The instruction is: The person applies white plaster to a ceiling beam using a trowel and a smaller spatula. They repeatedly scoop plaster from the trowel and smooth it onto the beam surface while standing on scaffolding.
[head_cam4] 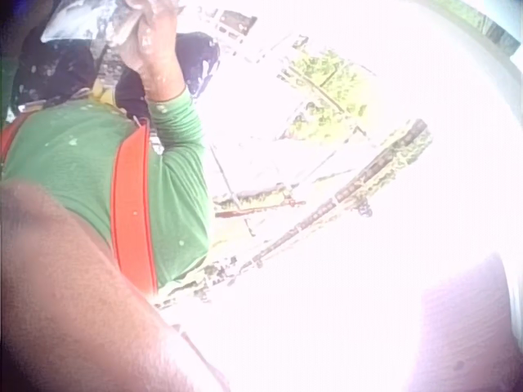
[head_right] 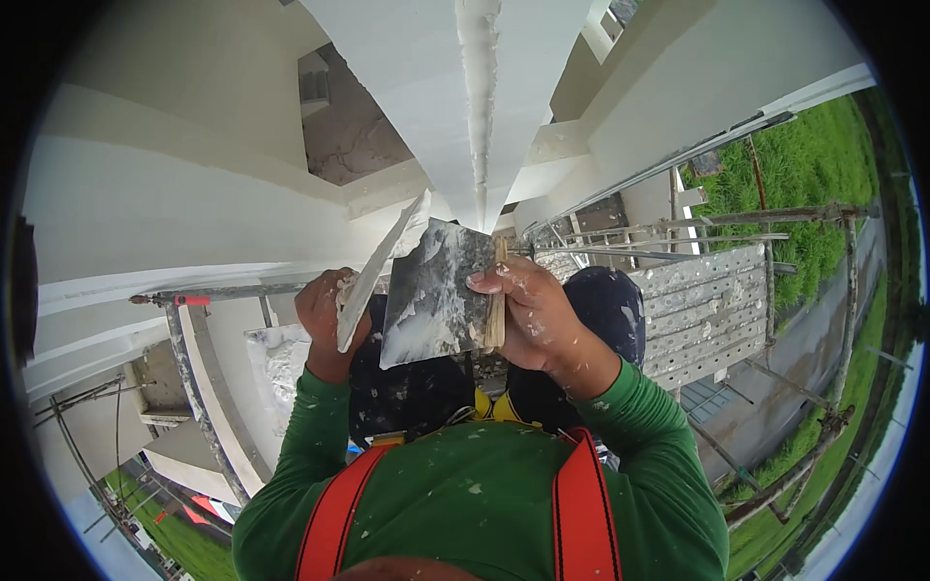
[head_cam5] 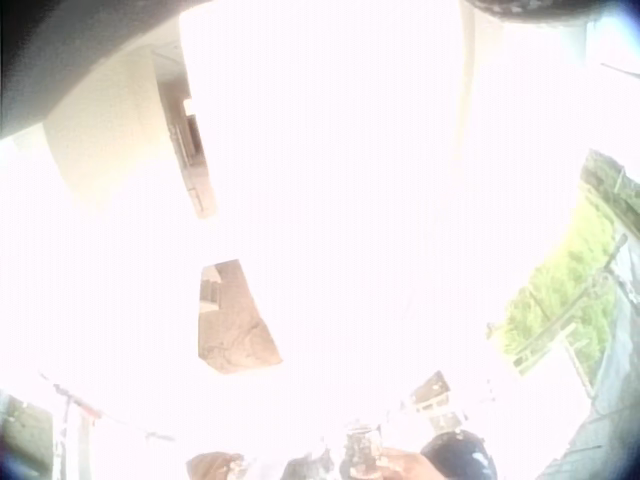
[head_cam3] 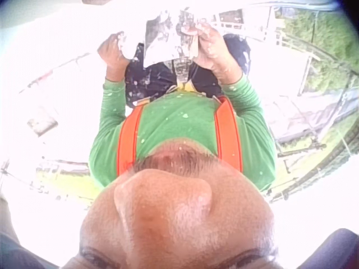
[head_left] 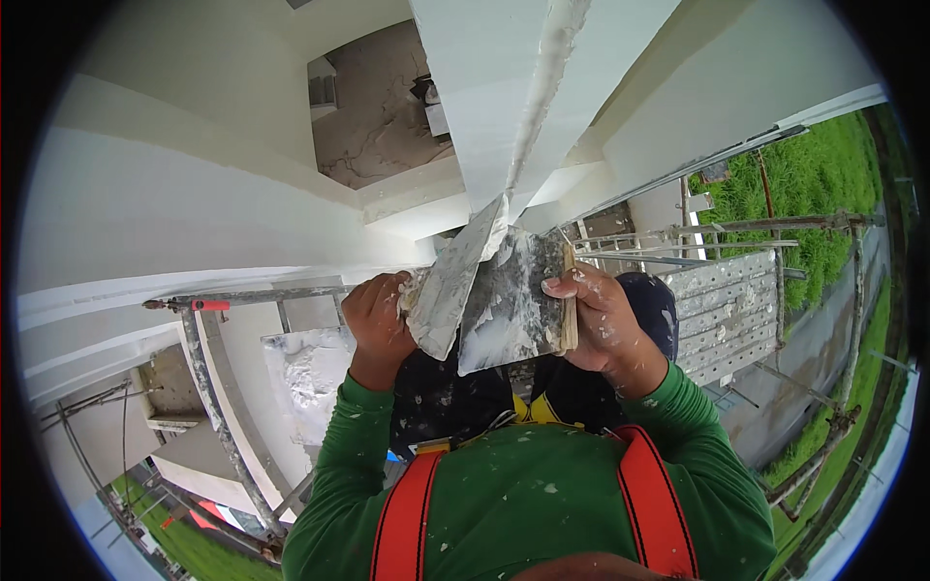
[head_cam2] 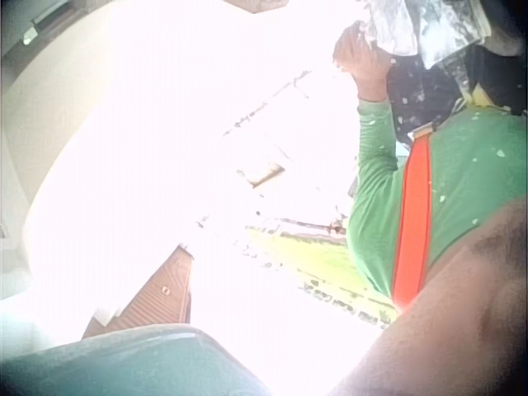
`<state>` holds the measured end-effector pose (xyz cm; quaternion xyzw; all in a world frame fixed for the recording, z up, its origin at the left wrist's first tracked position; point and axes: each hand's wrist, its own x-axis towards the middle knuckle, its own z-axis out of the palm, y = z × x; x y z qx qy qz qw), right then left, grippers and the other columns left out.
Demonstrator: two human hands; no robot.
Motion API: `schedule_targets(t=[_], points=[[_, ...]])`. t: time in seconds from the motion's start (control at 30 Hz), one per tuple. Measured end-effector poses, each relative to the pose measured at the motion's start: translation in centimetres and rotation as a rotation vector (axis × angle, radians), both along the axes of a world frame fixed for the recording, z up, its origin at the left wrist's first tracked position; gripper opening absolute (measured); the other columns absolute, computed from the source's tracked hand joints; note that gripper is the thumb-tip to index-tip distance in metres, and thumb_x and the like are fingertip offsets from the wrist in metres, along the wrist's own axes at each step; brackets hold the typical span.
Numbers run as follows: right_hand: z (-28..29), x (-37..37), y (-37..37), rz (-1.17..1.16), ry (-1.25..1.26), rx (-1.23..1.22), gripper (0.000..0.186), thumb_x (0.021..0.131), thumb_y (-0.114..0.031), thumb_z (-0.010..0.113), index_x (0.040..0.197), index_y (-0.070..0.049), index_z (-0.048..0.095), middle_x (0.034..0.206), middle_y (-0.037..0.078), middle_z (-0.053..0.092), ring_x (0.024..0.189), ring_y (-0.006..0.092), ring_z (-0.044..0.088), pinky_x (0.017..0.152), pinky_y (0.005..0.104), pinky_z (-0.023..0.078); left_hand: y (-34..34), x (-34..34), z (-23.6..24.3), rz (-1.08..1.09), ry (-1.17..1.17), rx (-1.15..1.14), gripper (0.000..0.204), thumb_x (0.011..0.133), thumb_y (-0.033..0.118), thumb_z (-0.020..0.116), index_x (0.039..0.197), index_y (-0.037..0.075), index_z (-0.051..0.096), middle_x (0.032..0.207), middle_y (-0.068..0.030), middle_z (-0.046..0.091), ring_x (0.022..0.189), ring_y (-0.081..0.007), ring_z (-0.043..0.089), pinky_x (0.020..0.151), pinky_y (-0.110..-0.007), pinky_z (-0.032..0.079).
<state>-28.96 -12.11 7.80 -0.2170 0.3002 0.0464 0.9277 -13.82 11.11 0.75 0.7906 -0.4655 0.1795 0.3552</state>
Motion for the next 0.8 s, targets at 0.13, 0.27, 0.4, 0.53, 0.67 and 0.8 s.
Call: schedule_targets(t=[0.13,0.27,0.4,0.53,0.67,0.8], points=[[1.1,1.7,-1.8,-0.161,-0.309,0.210,0.044,0.088,-0.018,0.057,0.127,0.002,0.051,0.114,0.015,0.065,0.103,0.0292,0.067,0.093,0.0437,0.053,1.6,4.5,-0.5,-0.019,-0.166,0.100,0.023,0.077,0.019,0.064,0.089,0.000,0.063,0.076,-0.0115,0.064,0.060,-0.0256,0.061,0.053,-0.036,0.049],[-2.1,4.1,-0.8,-0.316,-0.383,0.063,0.054,0.084,-0.016,0.056,0.135,-0.003,0.046,0.131,0.013,0.057,0.123,0.0309,0.054,0.109,0.0484,0.039,1.9,6.7,0.1,0.320,0.212,-0.444,0.043,0.096,0.041,0.055,0.080,0.001,0.055,0.070,-0.0093,0.059,0.058,-0.0203,0.056,0.052,-0.033,0.046],[-15.6,6.3,3.1,-0.366,-0.152,0.232,0.053,0.084,-0.013,0.053,0.135,-0.002,0.043,0.133,0.014,0.054,0.122,0.0322,0.053,0.106,0.0484,0.041,-6.0,10.5,9.0,0.319,0.565,-1.190,0.060,0.096,0.062,0.044,0.083,0.004,0.045,0.066,-0.0069,0.051,0.055,-0.0192,0.047,0.052,-0.031,0.041],[-32.6,7.0,5.8,-0.436,0.189,0.247,0.035,0.086,-0.012,0.051,0.122,-0.012,0.048,0.124,0.009,0.057,0.110,0.0295,0.057,0.094,0.0472,0.046,-9.4,11.2,9.6,0.407,0.697,-1.462,0.058,0.095,0.064,0.046,0.086,0.006,0.043,0.065,-0.0063,0.048,0.054,-0.0198,0.042,0.052,-0.031,0.040],[-38.8,11.0,5.4,-0.492,0.195,0.184,0.025,0.095,-0.018,0.043,0.117,-0.010,0.049,0.119,0.009,0.056,0.098,0.0275,0.055,0.083,0.0466,0.045,-7.7,11.9,2.5,0.440,0.592,-1.285,0.053,0.096,0.056,0.053,0.082,0.006,0.046,0.061,-0.0067,0.051,0.048,-0.0171,0.045,0.045,-0.031,0.039],[-42.2,13.6,5.4,-0.664,0.387,0.196,0.030,0.085,-0.017,0.057,0.115,-0.017,0.052,0.115,0.006,0.058,0.101,0.0249,0.056,0.087,0.0479,0.045,-8.4,13.6,3.0,0.385,0.710,-1.259,0.052,0.094,0.055,0.057,0.083,0.004,0.049,0.061,-0.0055,0.049,0.048,-0.0146,0.045,0.044,-0.029,0.037]])
